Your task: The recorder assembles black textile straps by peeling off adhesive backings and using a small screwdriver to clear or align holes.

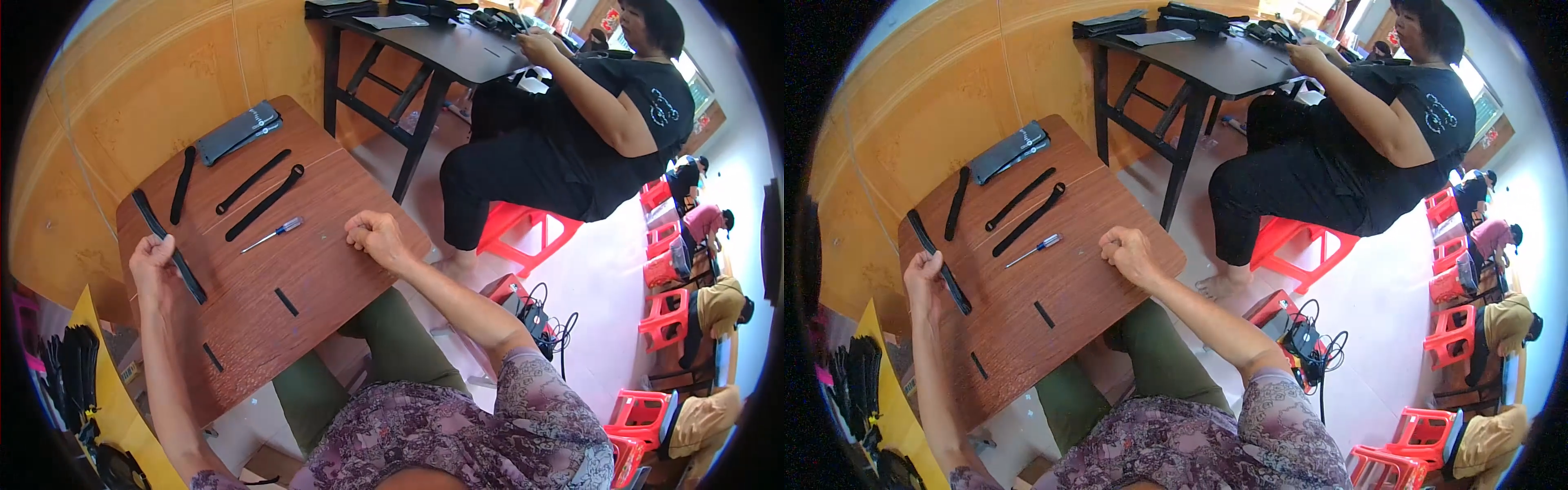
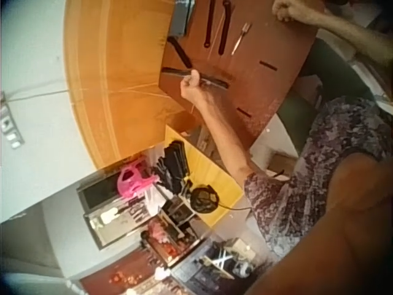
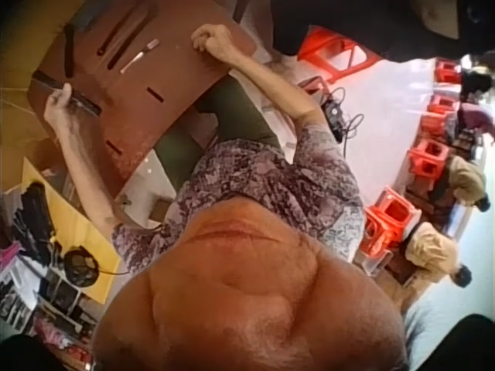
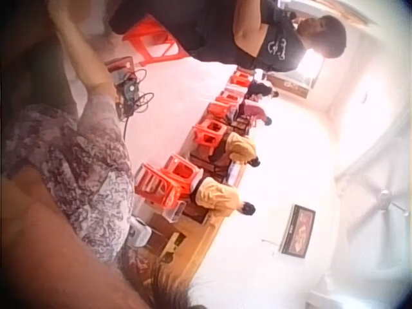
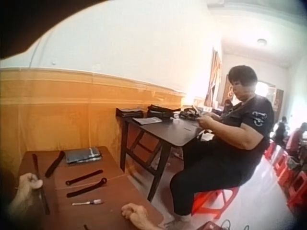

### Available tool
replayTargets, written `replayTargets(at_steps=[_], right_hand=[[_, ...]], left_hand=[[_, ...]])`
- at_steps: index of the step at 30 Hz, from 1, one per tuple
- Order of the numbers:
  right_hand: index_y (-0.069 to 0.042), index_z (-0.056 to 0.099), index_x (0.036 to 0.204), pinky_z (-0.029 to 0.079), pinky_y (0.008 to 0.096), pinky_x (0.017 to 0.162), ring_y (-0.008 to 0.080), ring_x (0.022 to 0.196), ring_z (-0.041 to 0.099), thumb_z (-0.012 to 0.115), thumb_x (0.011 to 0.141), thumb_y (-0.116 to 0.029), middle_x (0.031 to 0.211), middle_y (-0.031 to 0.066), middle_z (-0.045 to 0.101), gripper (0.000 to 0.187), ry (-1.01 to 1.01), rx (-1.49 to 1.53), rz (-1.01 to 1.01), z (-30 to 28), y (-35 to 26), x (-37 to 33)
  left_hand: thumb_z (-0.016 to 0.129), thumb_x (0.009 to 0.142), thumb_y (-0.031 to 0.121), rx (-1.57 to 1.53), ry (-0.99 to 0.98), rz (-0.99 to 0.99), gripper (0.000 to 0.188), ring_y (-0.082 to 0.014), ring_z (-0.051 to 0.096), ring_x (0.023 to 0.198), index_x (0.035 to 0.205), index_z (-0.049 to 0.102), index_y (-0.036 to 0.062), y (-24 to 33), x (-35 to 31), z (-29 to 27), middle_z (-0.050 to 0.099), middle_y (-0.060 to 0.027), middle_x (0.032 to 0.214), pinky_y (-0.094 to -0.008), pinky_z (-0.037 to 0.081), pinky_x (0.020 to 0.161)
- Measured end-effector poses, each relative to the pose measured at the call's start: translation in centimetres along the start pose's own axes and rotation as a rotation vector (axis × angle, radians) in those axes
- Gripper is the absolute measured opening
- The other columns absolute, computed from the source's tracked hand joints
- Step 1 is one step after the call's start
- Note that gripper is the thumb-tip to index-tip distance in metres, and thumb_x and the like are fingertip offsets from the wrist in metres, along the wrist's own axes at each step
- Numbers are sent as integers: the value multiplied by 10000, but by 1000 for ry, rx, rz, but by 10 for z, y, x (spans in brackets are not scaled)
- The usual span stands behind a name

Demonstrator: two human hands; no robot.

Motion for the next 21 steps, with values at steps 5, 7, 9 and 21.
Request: replayTargets(at_steps=[5,7,9,21], right_hand=[[6,628,961,477,224,579,90,659,581,590,881,-130,782,39,651,162,-22,221,-186,19,-39,-39],[13,614,1008,478,224,619,86,711,586,595,895,-169,826,45,649,216,-99,311,-233,28,-65,-58],[21,600,1055,480,223,658,83,763,591,600,908,-208,869,51,646,272,-173,405,-276,30,-87,-74],[30,559,1145,467,190,546,46,705,561,616,901,-131,922,35,588,298,-300,373,-302,20,-125,-129]], left_hand=[[744,696,43,-106,-323,65,246,-59,472,605,827,541,86,36,-112,73,454,57,688,-202,405,527],[738,687,14,-191,-435,31,271,-68,505,612,890,563,53,30,-143,89,511,40,706,-206,432,540],[738,701,6,-292,-543,-80,297,-97,569,640,930,551,29,35,-168,102,590,-9,766,-230,491,591],[756,770,159,-415,-660,-81,355,-146,606,693,1009,553,-6,23,-214,116,634,-70,831,-251,498,637]])
Point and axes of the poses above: each hand's wrist, its own x-axis towards the middle knuckle, its own z-axis out of the palm, y = z × x, the point moved 1 cm from there along x, towards the middle knuckle
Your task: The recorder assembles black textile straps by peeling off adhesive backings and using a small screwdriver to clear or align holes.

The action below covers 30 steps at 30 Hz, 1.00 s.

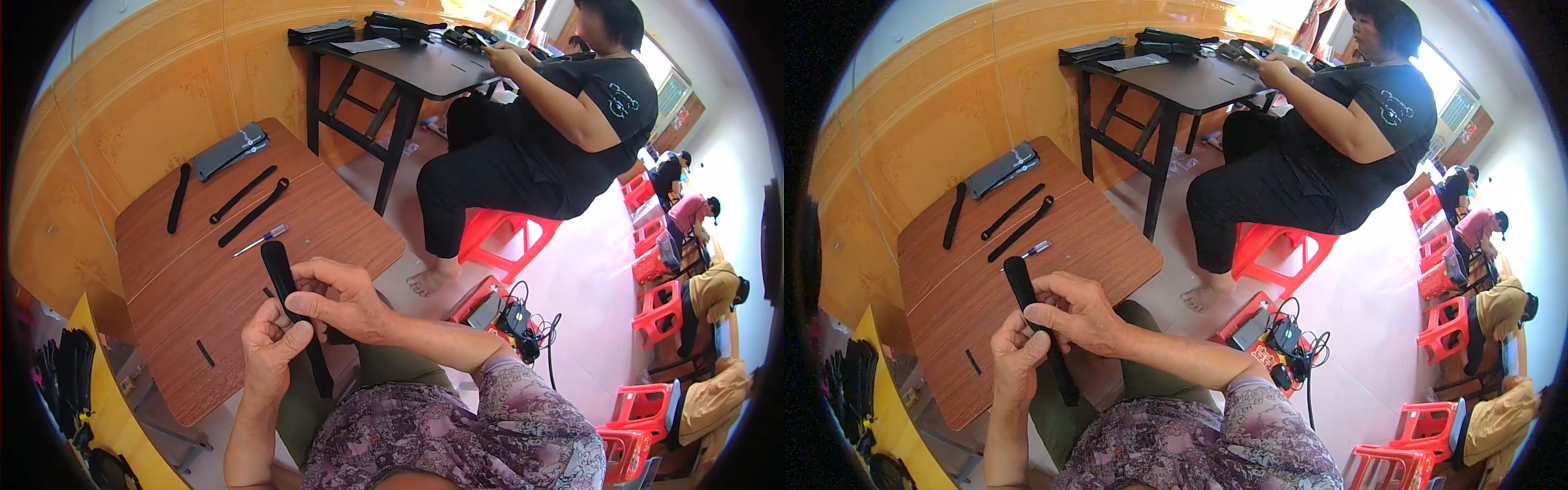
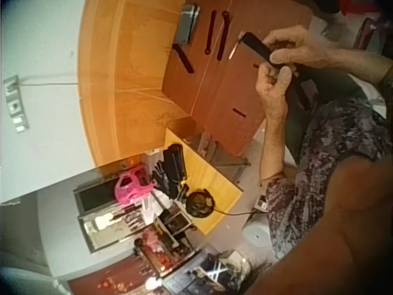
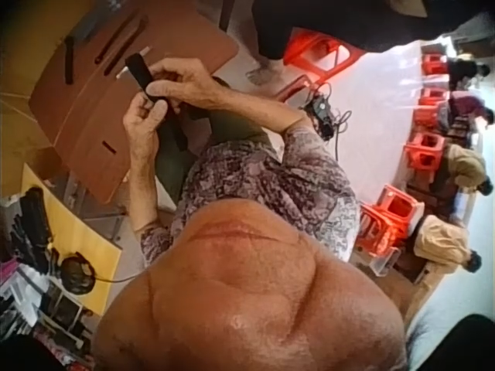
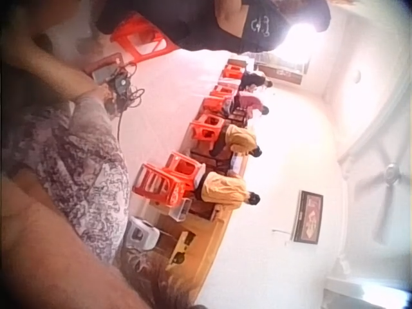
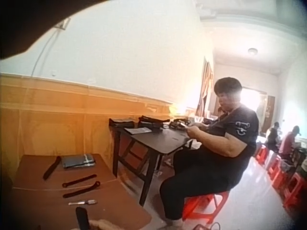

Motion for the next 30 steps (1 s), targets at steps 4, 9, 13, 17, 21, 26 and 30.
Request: replayTargets(at_steps=[4,9,13,17,21,26,30], right_hand=[[34,562,1134,486,203,578,56,723,575,599,910,-125,914,32,583,277,19,-11,-13,-3,-2,-2],[41,561,1131,497,206,642,64,783,579,607,908,-137,933,32,579,289,150,-3,-153,-18,-1,-5],[38,596,1067,466,218,605,74,745,570,605,896,-113,931,52,570,229,155,-52,-172,-20,-10,-16],[43,596,1043,465,220,572,73,698,572,597,895,-93,920,55,574,201,150,-1,-119,-21,-12,-24],[42,580,1096,507,233,655,91,736,605,558,902,-29,833,44,615,208,279,48,-52,-26,-11,-26],[31,609,1102,497,222,738,99,846,608,587,894,-44,947,62,661,222,392,-112,-159,-34,-8,-31],[37,620,1081,492,219,738,94,855,606,599,888,-53,946,63,659,213,356,-79,-122,-34,-8,-32]], left_hand=[[753,774,158,-92,24,-12,374,-162,619,711,1025,547,-26,-1,1,7,638,-95,818,-270,512,633],[744,776,118,33,-23,-40,362,-164,628,706,1037,547,-37,-7,-1,8,639,-103,812,-280,532,635],[748,768,99,13,-8,-27,376,-162,630,688,1053,542,-34,-9,-5,22,640,-110,815,-267,526,630],[700,811,98,11,-3,3,310,-157,612,657,1044,541,-29,-8,-3,35,632,-109,798,-257,502,597],[578,883,115,-30,49,-69,208,-129,563,590,1030,541,-28,-9,0,42,610,-100,756,-229,461,541],[625,875,124,-32,104,-97,270,-121,594,629,1073,547,-42,-15,-6,41,642,-107,811,-222,457,526],[633,884,164,-15,69,-57,309,-108,584,631,1108,548,-31,-17,-5,39,640,-95,808,-206,439,517]])
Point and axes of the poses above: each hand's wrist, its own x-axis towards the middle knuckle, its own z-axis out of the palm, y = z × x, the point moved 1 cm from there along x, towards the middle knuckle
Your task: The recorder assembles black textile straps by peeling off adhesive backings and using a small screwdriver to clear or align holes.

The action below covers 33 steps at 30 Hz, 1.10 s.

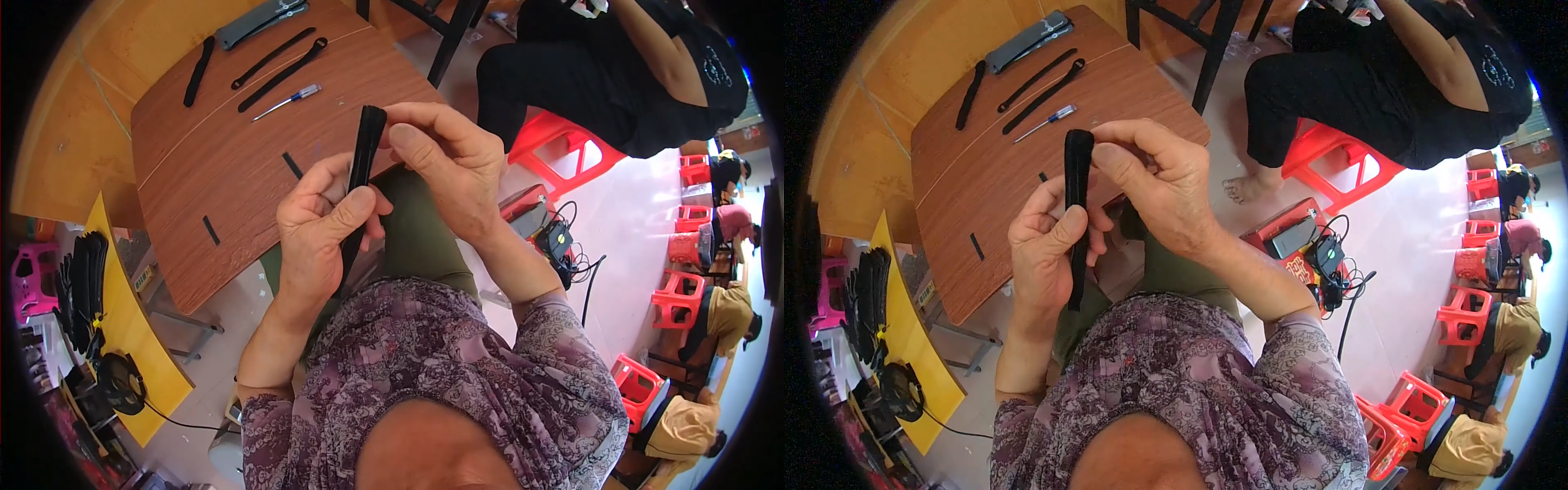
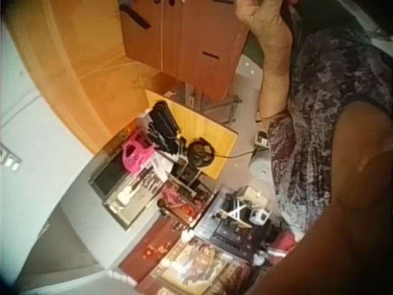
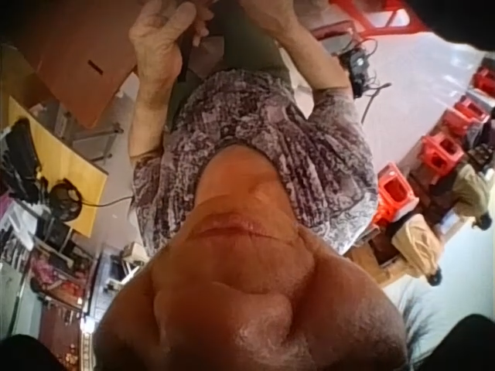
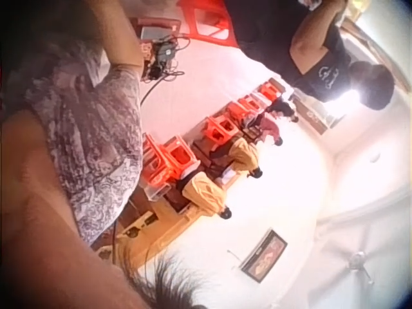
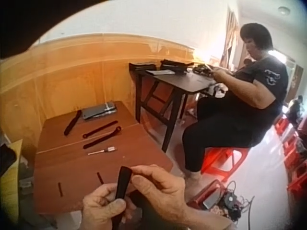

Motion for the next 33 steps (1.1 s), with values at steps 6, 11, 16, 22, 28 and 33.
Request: replayTargets(at_steps=[6,11,16,22,28,33], right_hand=[[31,628,1052,494,225,712,100,820,612,635,857,-45,921,58,650,209,-36,-16,26,-3,-7,-6],[12,641,1010,467,241,642,100,767,584,686,803,-45,844,57,605,220,-43,-306,-260,-15,1,4],[12,641,1040,445,253,597,114,706,572,669,815,-41,818,58,590,232,-102,-281,-291,-16,-7,-4],[22,633,1046,462,251,615,120,728,587,635,835,-20,849,81,596,216,-128,-228,-237,-9,-3,-9],[33,630,1041,476,218,662,114,738,602,614,851,-1,879,64,610,194,-16,-128,-135,0,-5,-13],[28,649,996,485,211,678,84,739,606,615,886,-83,819,39,650,159,-90,49,120,-3,-7,-15]], left_hand=[[603,896,149,78,12,-53,290,-98,571,638,1123,541,-21,1,-2,8,634,-76,804,-207,440,546],[595,900,148,71,20,25,256,-99,576,649,1085,529,-15,-13,9,13,636,-72,840,-208,442,565],[611,907,227,75,-37,105,302,-92,573,657,1065,536,-19,-12,4,19,632,-67,836,-197,430,560],[586,918,186,155,37,170,246,-64,522,619,1059,542,-11,-17,3,14,607,-41,796,-178,395,532],[567,919,141,90,93,166,242,-56,509,628,1106,533,-10,-7,0,15,607,-47,804,-177,398,550],[618,898,142,54,100,240,292,-85,569,715,1126,535,-22,-9,-2,7,627,-68,893,-198,452,630]])
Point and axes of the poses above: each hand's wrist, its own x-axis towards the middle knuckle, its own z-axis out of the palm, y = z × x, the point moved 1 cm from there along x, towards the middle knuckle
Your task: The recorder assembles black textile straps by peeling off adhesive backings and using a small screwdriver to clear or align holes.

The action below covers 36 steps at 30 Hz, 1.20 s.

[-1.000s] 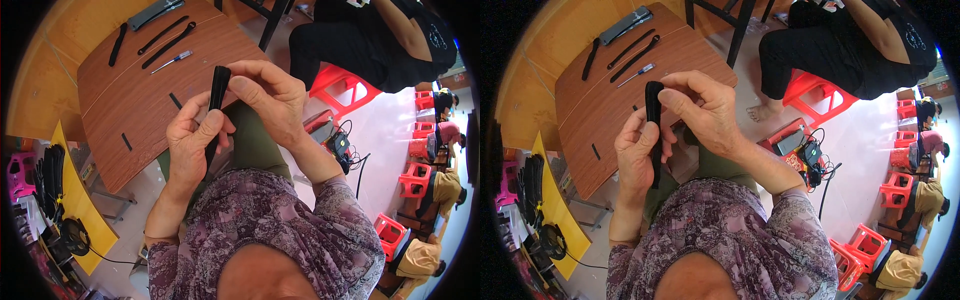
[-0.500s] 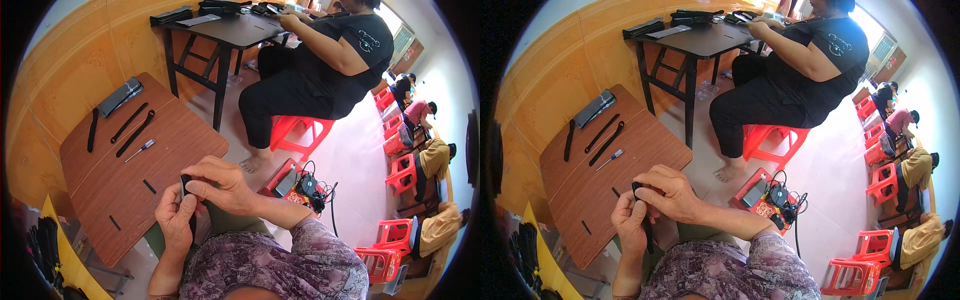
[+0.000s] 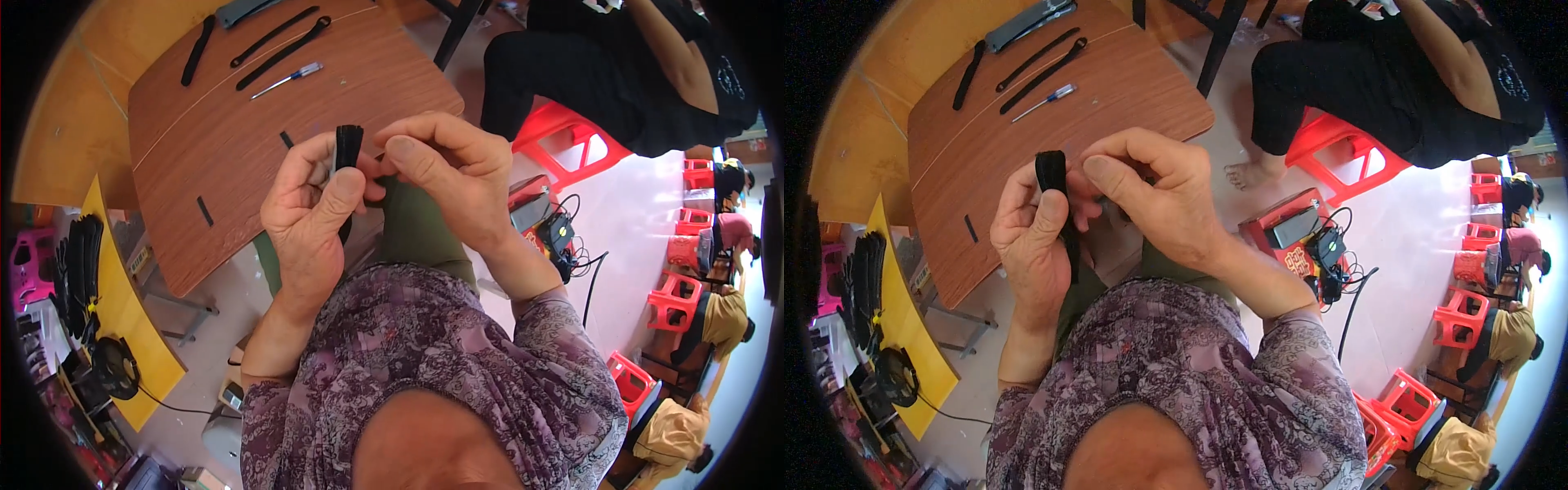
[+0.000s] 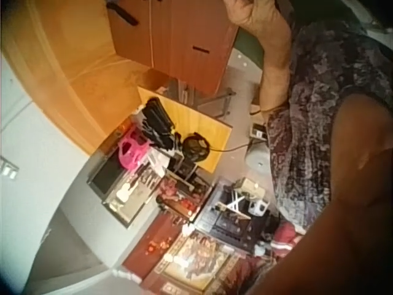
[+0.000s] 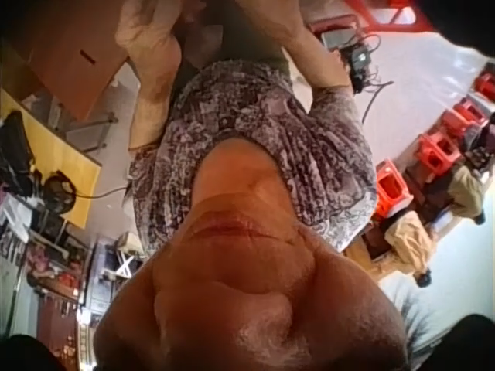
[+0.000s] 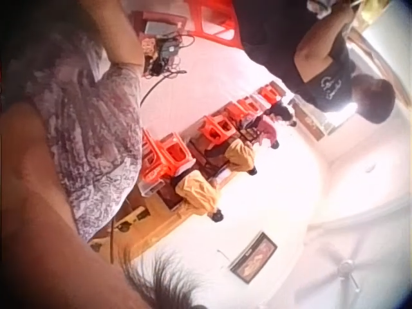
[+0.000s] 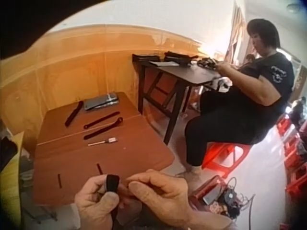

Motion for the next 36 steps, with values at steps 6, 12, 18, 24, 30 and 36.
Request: replayTargets(at_steps=[6,12,18,24,30,36], right_hand=[[20,656,861,419,180,521,44,615,546,634,869,-165,700,14,627,186,-96,44,187,0,-21,-3],[25,646,856,440,186,530,69,608,569,629,869,-195,695,33,631,221,-163,113,302,-5,-9,6],[15,620,1082,457,199,710,111,818,612,638,872,-140,929,84,666,261,-131,180,25,3,10,0],[-9,566,1143,489,287,644,123,735,582,782,721,-235,864,74,634,525,-351,-342,-92,-5,26,-15],[9,556,1208,475,217,682,78,794,582,786,718,-112,927,37,649,555,-357,-163,234,12,32,-27],[10,612,1096,485,216,641,54,734,596,732,774,-89,809,53,661,357,-322,-61,120,16,32,-20]], left_hand=[[646,872,96,55,-21,110,341,-120,586,881,1166,528,-30,0,-12,-2,613,-71,991,-239,469,822],[597,911,147,191,13,10,296,-147,601,863,1134,532,-37,5,-9,-2,617,-90,987,-254,485,794],[477,968,279,-417,87,-320,318,-313,651,865,1037,509,-30,5,26,-37,624,-221,1019,-371,532,663],[504,957,242,-481,158,-174,279,-301,640,895,1021,518,-29,0,41,-78,625,-210,1000,-387,529,720],[523,947,222,-387,171,-135,298,-295,606,955,1082,504,-43,6,45,-73,592,-237,1082,-402,511,819],[560,923,135,-39,125,-230,165,-200,647,741,984,566,-18,5,6,-30,656,-159,893,-278,532,645]])
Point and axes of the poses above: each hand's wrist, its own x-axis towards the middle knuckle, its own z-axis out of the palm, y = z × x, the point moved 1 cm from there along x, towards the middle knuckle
